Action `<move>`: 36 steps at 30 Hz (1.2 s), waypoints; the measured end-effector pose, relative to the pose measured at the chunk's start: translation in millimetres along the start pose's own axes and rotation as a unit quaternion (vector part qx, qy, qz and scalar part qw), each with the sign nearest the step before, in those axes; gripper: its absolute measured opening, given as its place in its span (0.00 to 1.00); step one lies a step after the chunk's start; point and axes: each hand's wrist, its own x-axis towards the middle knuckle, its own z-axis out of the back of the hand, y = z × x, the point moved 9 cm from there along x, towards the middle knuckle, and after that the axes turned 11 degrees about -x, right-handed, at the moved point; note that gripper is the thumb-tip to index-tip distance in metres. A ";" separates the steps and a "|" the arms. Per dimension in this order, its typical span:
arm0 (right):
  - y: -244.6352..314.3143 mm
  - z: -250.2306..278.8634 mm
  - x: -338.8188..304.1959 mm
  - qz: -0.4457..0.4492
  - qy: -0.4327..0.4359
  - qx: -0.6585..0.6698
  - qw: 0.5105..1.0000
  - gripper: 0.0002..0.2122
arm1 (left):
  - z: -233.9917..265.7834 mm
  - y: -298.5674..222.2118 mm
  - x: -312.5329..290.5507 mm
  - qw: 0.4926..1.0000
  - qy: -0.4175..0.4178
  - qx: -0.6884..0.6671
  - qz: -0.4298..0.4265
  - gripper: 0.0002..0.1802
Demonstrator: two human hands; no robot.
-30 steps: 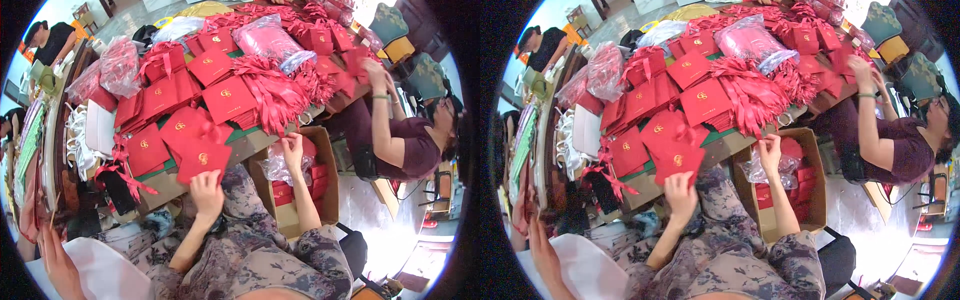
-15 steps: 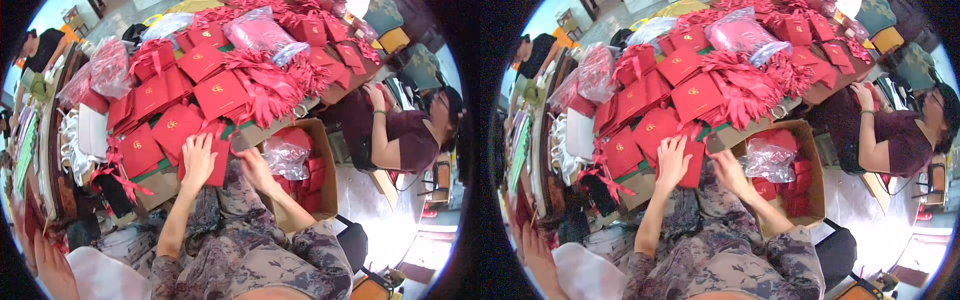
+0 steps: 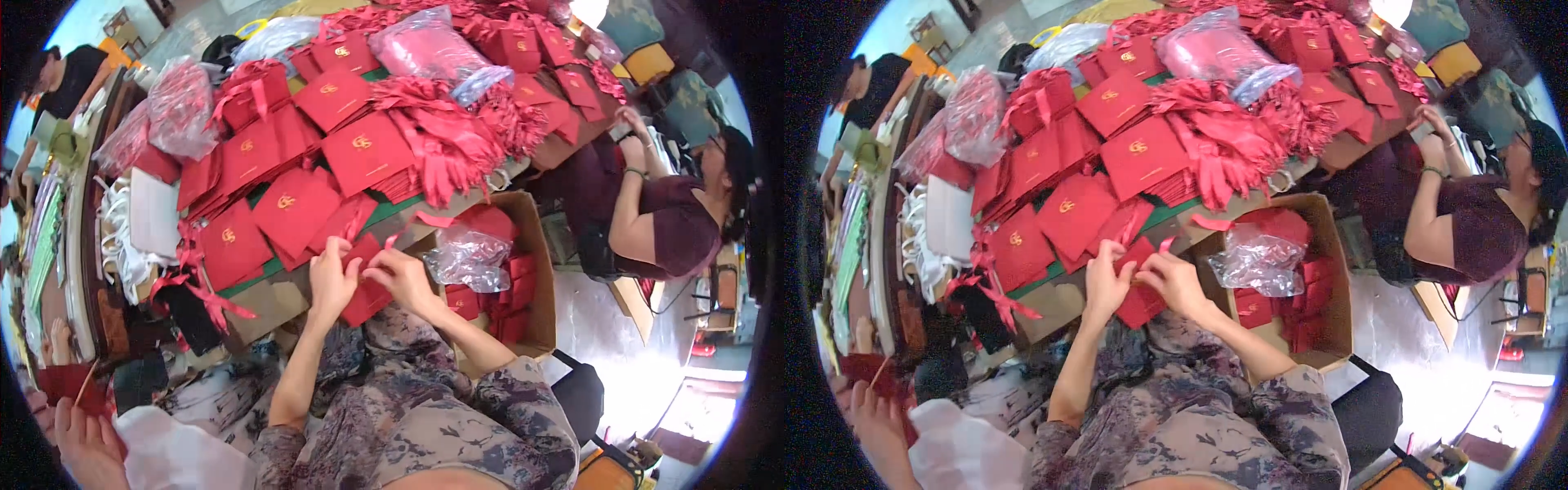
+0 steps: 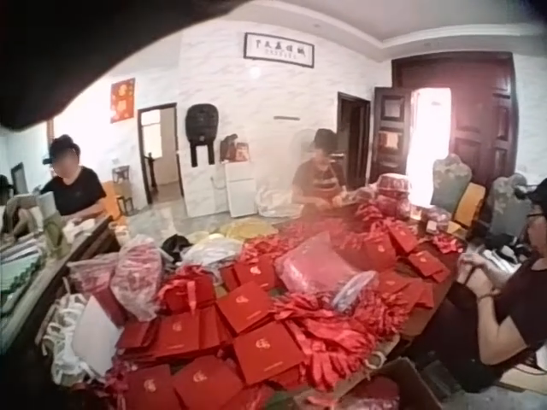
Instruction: The person assembles gift bags by attaching ribbon handles, folding the red bags, and placing the completed bags into a box by hand.
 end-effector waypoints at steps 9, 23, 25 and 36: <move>-18.4 -5.5 -5.4 -0.080 -0.008 0.147 0.986 0.10 | -0.7 10.8 -2.3 0.997 0.018 -0.077 0.022 0.10; -0.5 -9.1 10.7 0.018 0.088 -0.141 0.986 0.14 | -11.5 5.1 0.6 0.997 0.067 -0.039 0.011 0.12; -2.0 -7.6 9.6 0.034 0.098 -0.139 0.985 0.13 | -15.6 12.9 0.3 0.995 0.083 -0.047 0.042 0.11; -48.5 -14.7 -11.1 -0.154 0.000 0.278 0.948 0.06 | -8.2 -8.1 2.3 0.992 0.059 -0.114 0.001 0.11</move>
